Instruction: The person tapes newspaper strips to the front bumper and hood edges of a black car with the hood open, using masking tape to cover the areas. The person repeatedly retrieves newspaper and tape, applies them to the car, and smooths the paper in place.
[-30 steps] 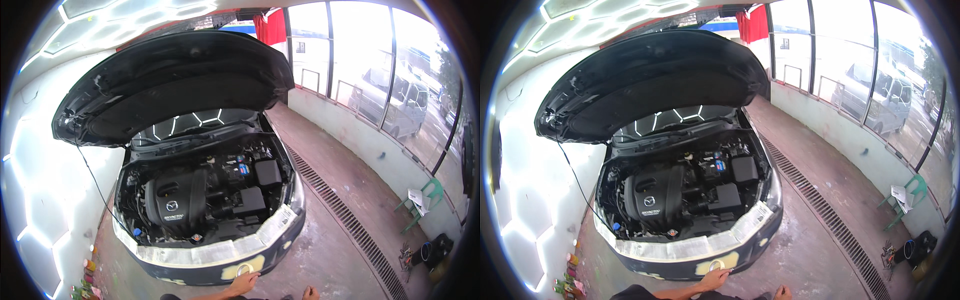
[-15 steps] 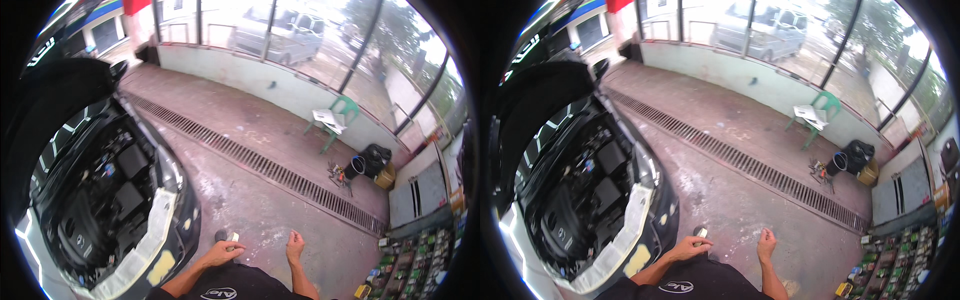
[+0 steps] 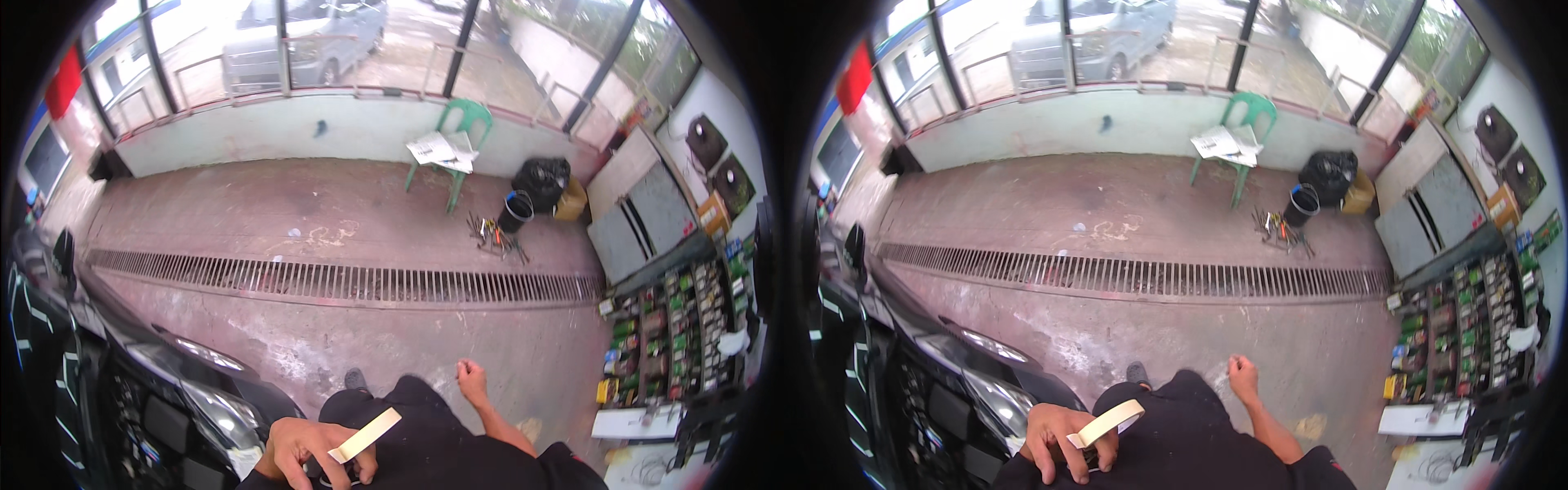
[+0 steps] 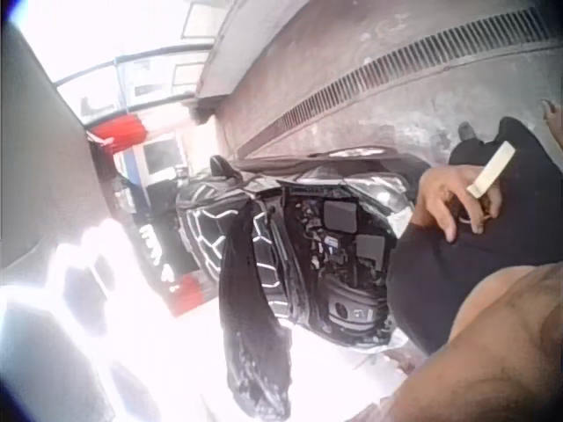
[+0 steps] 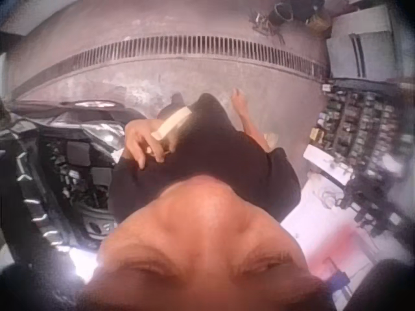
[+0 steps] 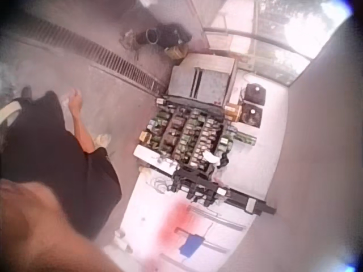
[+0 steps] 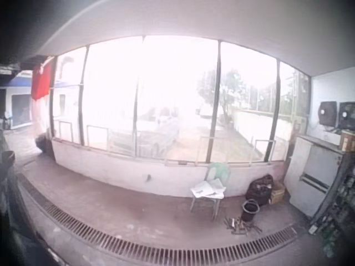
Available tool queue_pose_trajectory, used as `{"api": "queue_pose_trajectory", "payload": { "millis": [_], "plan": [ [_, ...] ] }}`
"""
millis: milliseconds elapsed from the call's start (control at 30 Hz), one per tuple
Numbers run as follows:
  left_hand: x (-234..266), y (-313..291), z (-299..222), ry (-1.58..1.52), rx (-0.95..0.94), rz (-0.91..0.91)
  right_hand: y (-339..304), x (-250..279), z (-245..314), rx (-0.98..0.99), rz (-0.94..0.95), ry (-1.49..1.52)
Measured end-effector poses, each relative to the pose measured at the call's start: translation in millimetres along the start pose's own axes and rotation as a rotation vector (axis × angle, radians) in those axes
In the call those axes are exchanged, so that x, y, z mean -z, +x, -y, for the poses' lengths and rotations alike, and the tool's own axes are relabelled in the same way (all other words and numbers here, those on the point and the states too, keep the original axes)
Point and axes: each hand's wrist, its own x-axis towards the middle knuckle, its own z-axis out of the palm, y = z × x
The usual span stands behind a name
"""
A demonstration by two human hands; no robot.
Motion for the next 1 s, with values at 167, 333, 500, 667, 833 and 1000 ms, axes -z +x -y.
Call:
{"api": "queue_pose_trajectory", "payload": {
  "millis": [167, 333, 500, 667, 833, 1000],
  "plan": [
    [111.8, 17.9, -5.1, -0.138, 0.423, -0.153, 79.7, -18.3, 42.2, -0.104, -0.066, 0.035],
    [245.6, 19.0, 35.7, -0.255, 0.336, -0.204, 189.5, -46.8, 71.4, -0.154, -0.052, 0.036],
    [411.4, 34.4, 65.2, -0.172, 0.238, -0.237, 350.9, -52.2, 76.0, -0.182, -0.123, 0.08],
    [543.7, 85.1, 74.7, -0.135, 0.518, -0.713, 524.8, -30.5, 117.0, -0.172, -0.232, 0.189],
    [679.2, 108.0, 123.8, -0.017, 0.535, -1.107, 689.8, -27.9, 164.9, -0.231, -0.233, 0.452],
    [802.8, 120.8, 176.7, -0.04, 0.454, -1.408, 856.2, -53.5, 190.2, -0.292, -0.159, 0.708]
  ]
}}
